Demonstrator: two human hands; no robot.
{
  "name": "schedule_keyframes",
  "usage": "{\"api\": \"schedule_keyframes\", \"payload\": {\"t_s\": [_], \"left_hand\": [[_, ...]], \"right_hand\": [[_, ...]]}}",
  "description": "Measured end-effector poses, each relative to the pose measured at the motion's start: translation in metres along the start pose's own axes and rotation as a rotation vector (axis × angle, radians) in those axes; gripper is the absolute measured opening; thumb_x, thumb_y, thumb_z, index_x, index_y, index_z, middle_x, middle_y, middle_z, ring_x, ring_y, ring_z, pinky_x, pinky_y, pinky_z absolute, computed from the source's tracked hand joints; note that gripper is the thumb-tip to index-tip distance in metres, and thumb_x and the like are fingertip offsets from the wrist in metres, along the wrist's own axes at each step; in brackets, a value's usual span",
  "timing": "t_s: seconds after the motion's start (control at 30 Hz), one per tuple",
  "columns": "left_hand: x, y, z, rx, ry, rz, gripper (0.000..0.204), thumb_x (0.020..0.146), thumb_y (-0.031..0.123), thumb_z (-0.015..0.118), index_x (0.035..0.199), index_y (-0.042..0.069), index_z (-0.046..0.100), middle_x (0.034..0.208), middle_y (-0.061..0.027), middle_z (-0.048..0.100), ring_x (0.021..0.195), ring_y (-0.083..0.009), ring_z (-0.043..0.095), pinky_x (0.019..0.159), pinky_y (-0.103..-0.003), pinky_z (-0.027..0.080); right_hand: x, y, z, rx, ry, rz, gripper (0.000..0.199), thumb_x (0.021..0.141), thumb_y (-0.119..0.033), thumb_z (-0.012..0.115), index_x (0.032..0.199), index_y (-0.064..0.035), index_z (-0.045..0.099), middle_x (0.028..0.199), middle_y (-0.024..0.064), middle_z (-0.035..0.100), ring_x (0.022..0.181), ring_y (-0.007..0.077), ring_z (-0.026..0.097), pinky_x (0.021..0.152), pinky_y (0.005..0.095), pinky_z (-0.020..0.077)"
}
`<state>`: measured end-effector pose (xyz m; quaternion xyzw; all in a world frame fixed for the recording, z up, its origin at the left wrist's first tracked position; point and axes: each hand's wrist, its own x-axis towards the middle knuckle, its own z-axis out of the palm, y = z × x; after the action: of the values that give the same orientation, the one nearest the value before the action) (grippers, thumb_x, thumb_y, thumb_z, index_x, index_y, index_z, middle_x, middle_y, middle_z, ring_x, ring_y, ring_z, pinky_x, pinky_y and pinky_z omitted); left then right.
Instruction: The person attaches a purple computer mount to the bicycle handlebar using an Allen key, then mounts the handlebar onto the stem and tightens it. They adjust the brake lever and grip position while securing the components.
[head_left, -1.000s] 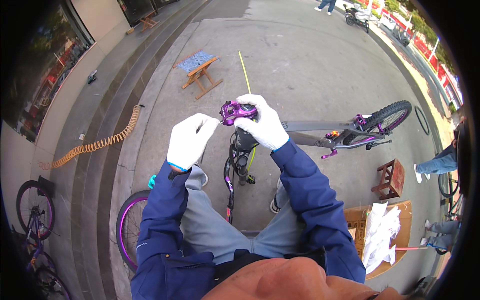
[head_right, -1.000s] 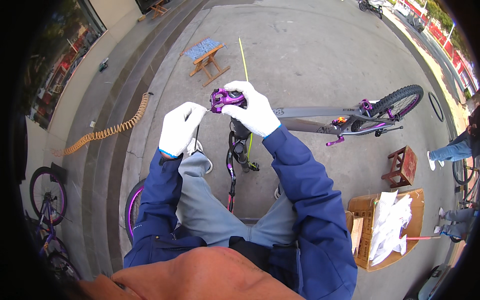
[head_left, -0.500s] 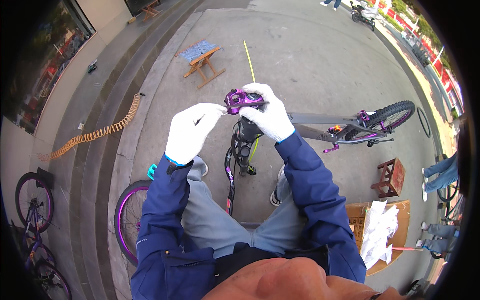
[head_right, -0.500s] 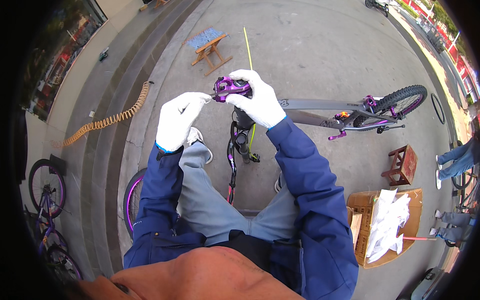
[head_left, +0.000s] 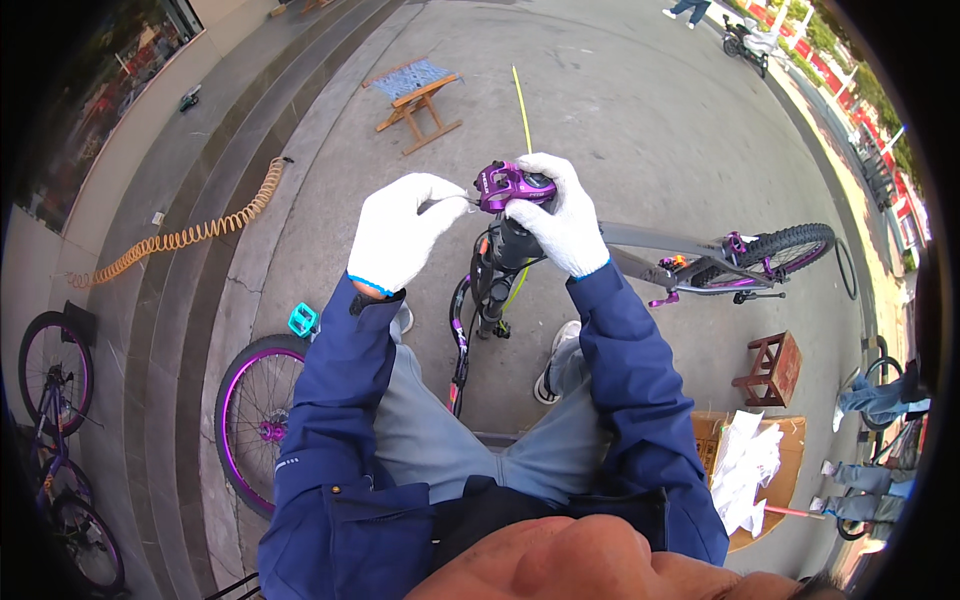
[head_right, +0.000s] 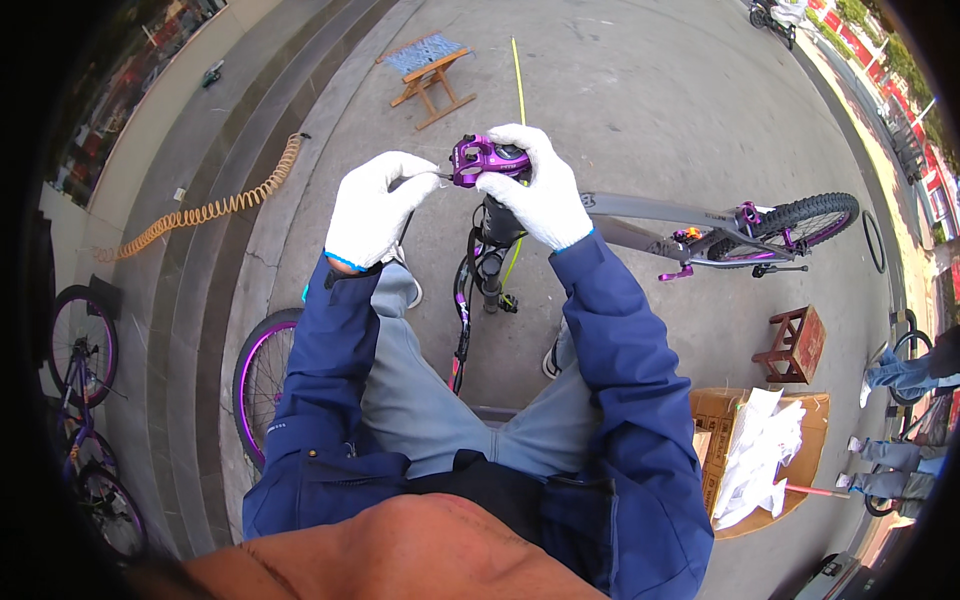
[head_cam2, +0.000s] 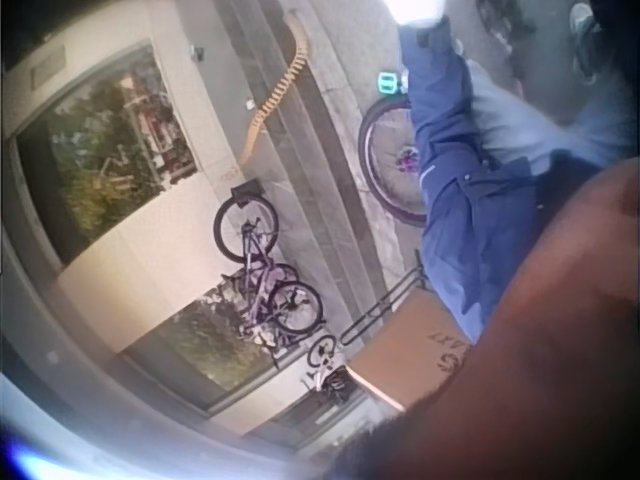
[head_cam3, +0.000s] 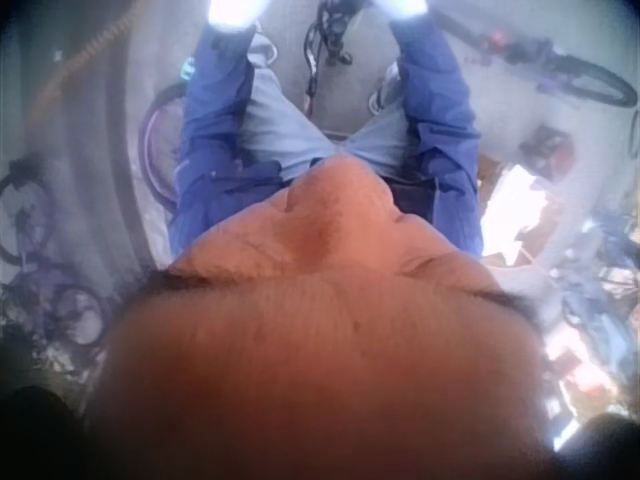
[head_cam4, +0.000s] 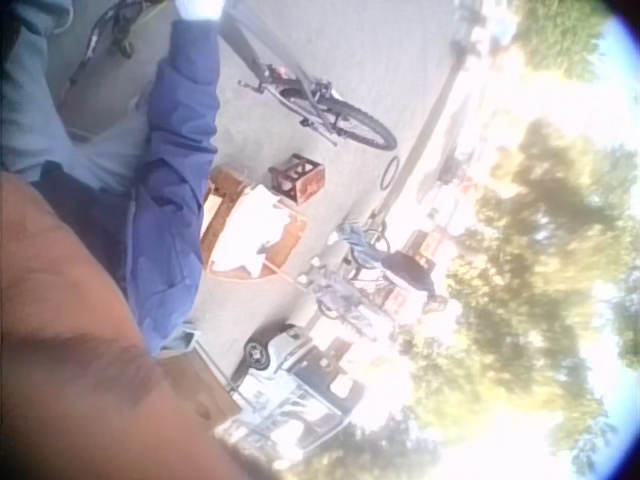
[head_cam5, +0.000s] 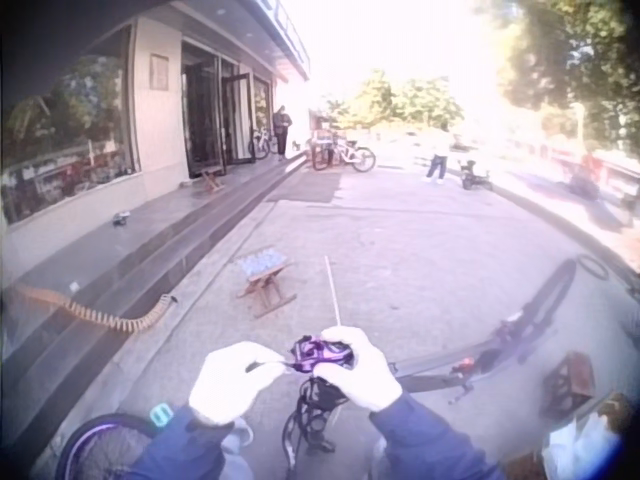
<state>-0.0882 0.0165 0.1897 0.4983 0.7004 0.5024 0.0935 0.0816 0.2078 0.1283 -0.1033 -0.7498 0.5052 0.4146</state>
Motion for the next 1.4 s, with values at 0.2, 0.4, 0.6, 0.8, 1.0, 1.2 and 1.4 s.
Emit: {"api": "schedule_keyframes", "payload": {"t_s": [0.2,0.4,0.6,0.8,1.0,1.2,1.4], "left_hand": [[0.015,-0.019,0.014,-0.068,0.166,0.157,0.012,0.098,0.010,0.082,0.108,0.003,0.082,0.098,-0.0089,0.079,0.088,-0.0177,0.076,0.079,-0.032,0.059],[0.021,-0.034,0.026,-0.048,0.162,0.177,0.014,0.094,0.008,0.082,0.108,0.006,0.083,0.100,-0.0096,0.078,0.089,-0.0235,0.077,0.079,-0.034,0.059],[0.024,-0.035,0.020,0.106,0.173,0.309,0.018,0.089,0.010,0.084,0.107,0.009,0.083,0.100,-0.0094,0.077,0.091,-0.0279,0.077,0.079,-0.037,0.059],[0.030,-0.024,0.010,0.412,0.189,0.537,0.017,0.089,0.013,0.085,0.105,0.010,0.082,0.099,-0.0073,0.077,0.091,-0.0278,0.077,0.079,-0.037,0.060],[0.030,-0.016,0.005,0.319,0.090,0.375,0.014,0.092,0.010,0.085,0.105,0.007,0.082,0.098,-0.0105,0.077,0.090,-0.0270,0.078,0.081,-0.036,0.061],[0.024,-0.026,0.032,-0.048,0.081,0.123,0.009,0.102,0.010,0.075,0.108,0.004,0.079,0.093,-0.0087,0.076,0.086,-0.0182,0.074,0.079,-0.033,0.058],[0.007,-0.016,0.046,-0.146,0.129,-0.073,0.017,0.110,0.015,0.067,0.118,0.002,0.075,0.093,-0.0072,0.076,0.082,-0.0136,0.069,0.076,-0.033,0.055]], "right_hand": [[-0.001,0.001,0.000,0.020,-0.002,0.017,0.062,0.088,-0.014,0.093,0.142,-0.0075,0.063,0.142,0.0097,0.067,0.129,0.0212,0.067,0.113,0.0381,0.0540],[-0.001,-0.001,-0.001,0.055,-0.011,0.022,0.062,0.089,-0.011,0.092,0.142,-0.0074,0.062,0.144,0.0099,0.065,0.131,0.0220,0.065,0.115,0.0392,0.0535],[-0.001,0.000,-0.001,0.035,-0.017,0.020,0.062,0.089,-0.011,0.092,0.142,-0.0071,0.062,0.143,0.0099,0.064,0.130,0.0223,0.066,0.115,0.0390,0.0530],[0.000,-0.001,-0.002,0.023,-0.020,0.022,0.062,0.088,-0.012,0.093,0.142,-0.0065,0.063,0.141,0.0093,0.066,0.129,0.0208,0.066,0.114,0.0380,0.0530],[0.000,-0.008,-0.003,-0.020,-0.049,0.036,0.061,0.089,-0.009,0.090,0.142,-0.0060,0.061,0.142,0.0099,0.063,0.131,0.0211,0.063,0.116,0.0384,0.0510],[0.001,-0.015,-0.005,-0.108,-0.049,0.008,0.060,0.090,-0.013,0.091,0.143,-0.0063,0.061,0.140,0.0114,0.068,0.128,0.0223,0.068,0.113,0.0377,0.0535],[0.002,-0.016,-0.003,-0.088,-0.023,-0.004,0.058,0.089,-0.018,0.093,0.139,-0.0094,0.065,0.135,0.0113,0.075,0.122,0.0229,0.074,0.107,0.0370,0.0581]]}}
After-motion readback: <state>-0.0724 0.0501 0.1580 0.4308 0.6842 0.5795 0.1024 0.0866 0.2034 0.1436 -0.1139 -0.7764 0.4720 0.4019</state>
